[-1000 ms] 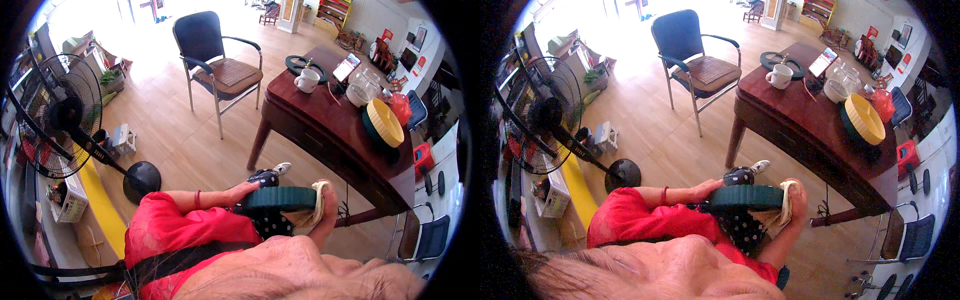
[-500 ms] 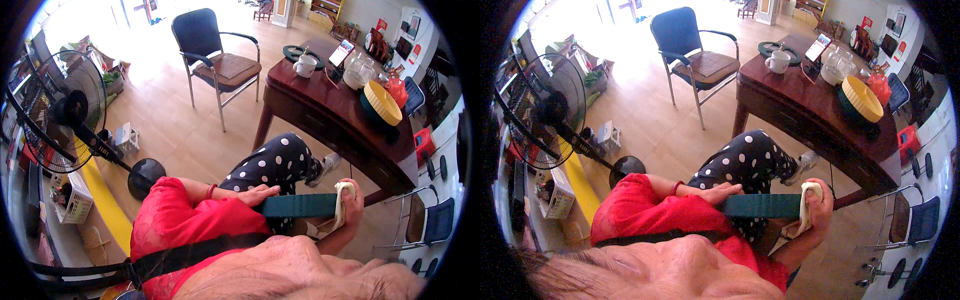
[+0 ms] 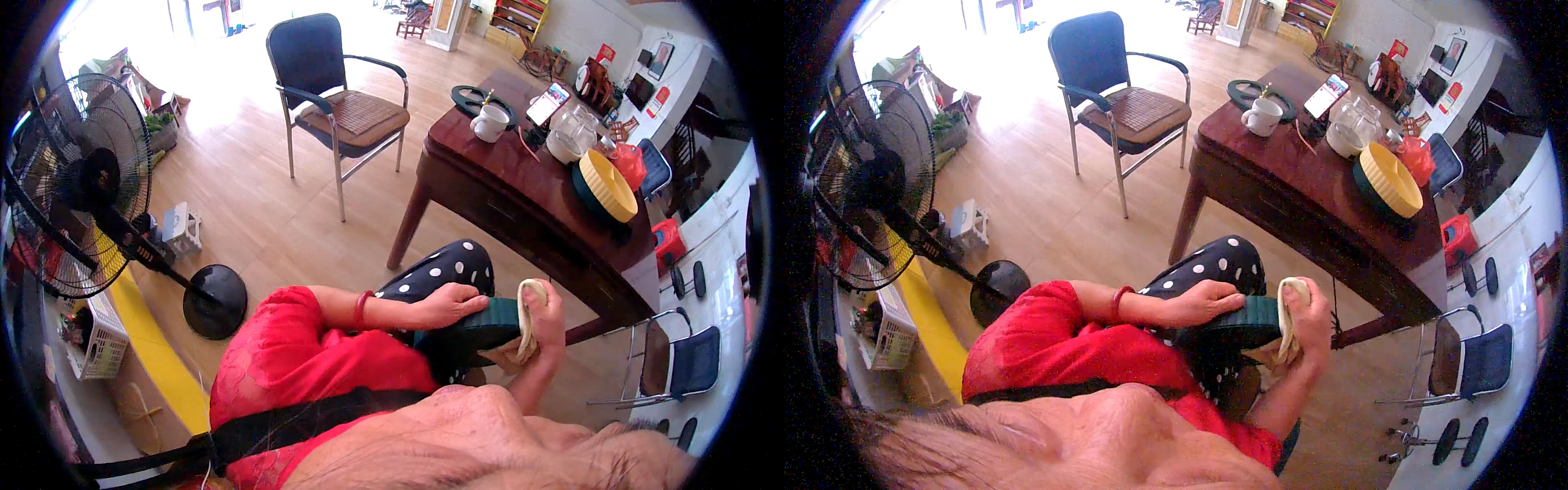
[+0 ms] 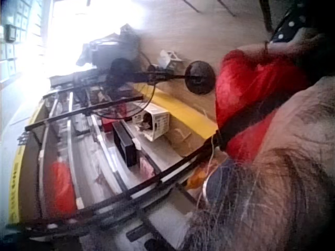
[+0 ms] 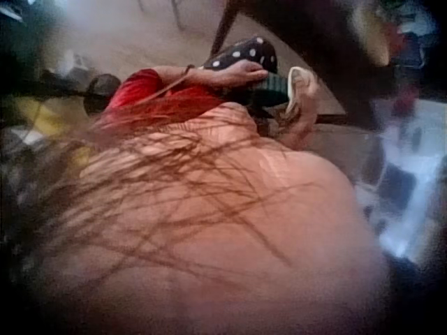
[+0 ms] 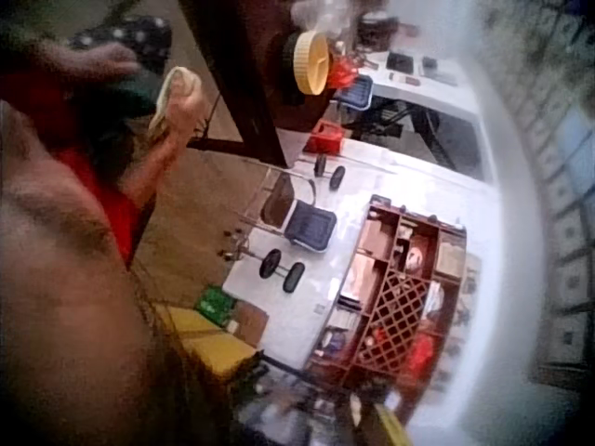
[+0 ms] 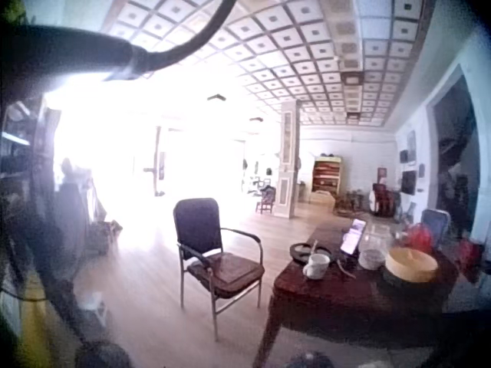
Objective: The person wipes the exterior of a green container with a cloth, then moves it to a table. The person then reaches into a red bag, retrieves peanuts, and peels them by hand one by one.
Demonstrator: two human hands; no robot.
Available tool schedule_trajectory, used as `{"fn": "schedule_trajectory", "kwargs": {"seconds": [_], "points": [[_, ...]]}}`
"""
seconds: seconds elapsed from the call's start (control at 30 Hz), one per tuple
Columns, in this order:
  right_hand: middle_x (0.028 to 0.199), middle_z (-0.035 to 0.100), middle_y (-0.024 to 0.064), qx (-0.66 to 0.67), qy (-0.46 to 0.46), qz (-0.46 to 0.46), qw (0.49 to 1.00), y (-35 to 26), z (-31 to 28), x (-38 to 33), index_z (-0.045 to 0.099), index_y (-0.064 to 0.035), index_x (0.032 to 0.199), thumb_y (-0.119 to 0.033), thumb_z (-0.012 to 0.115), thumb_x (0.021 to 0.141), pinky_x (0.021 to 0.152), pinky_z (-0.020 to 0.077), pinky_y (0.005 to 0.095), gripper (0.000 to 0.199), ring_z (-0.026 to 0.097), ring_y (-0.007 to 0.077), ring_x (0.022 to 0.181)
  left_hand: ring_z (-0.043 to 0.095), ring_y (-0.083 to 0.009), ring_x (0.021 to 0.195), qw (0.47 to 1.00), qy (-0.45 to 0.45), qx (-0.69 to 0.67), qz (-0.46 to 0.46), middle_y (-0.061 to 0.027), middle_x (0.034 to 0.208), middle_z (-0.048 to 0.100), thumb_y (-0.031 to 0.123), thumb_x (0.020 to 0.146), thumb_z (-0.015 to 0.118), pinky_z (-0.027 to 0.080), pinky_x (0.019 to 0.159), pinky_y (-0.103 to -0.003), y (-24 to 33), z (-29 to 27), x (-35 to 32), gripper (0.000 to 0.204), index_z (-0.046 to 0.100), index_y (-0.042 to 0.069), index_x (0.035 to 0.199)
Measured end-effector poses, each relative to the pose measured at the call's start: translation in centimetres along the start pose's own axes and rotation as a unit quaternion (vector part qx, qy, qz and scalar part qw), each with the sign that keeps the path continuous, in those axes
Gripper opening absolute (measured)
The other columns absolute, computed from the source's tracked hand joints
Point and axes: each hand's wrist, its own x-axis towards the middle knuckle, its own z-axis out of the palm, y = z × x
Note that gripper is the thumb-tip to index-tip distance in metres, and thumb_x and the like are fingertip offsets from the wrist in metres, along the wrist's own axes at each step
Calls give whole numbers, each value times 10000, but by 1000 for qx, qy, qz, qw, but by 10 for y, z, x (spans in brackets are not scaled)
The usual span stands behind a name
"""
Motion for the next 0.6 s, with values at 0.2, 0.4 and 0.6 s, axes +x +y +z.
{"fn": "schedule_trajectory", "kwargs": {"seconds": [0.2, 0.4, 0.6], "points": [[886, 644, 179, -262, 46, -255, 930, -30, 61, 28, 608, 0, 985, -351, 614, 804, 726, 476, 379, 395, 616, 338, 837, 522, -200, 601, 996, 84, -26, 30, -166, 626, 531, 320, 922, 491, 438, 597, -381, -43, -13, 46, 405, 584, -50, 787], [948, 642, 151, -72, 31, 38, 996, -1, 46, 44, 624, 2, 994, -350, 578, 837, 756, 477, 368, 388, 617, 257, 851, 446, -97, 636, 996, 67, -1, -51, -33, 615, 494, 324, 936, 476, 403, 581, -320, -30, -43, 33, 413, 559, -36, 752], [1062, 615, 76, 401, 150, 238, 872, 119, 66, -16, 585, -38, 1110, -402, 526, 866, 838, 462, 345, 441, 590, 214, 934, 444, -100, 644, 987, 78, -88, -109, -4, 626, 476, 348, 939, 465, 392, 607, -310, -72, -66, 28, 440, 549, -28, 726]]}}
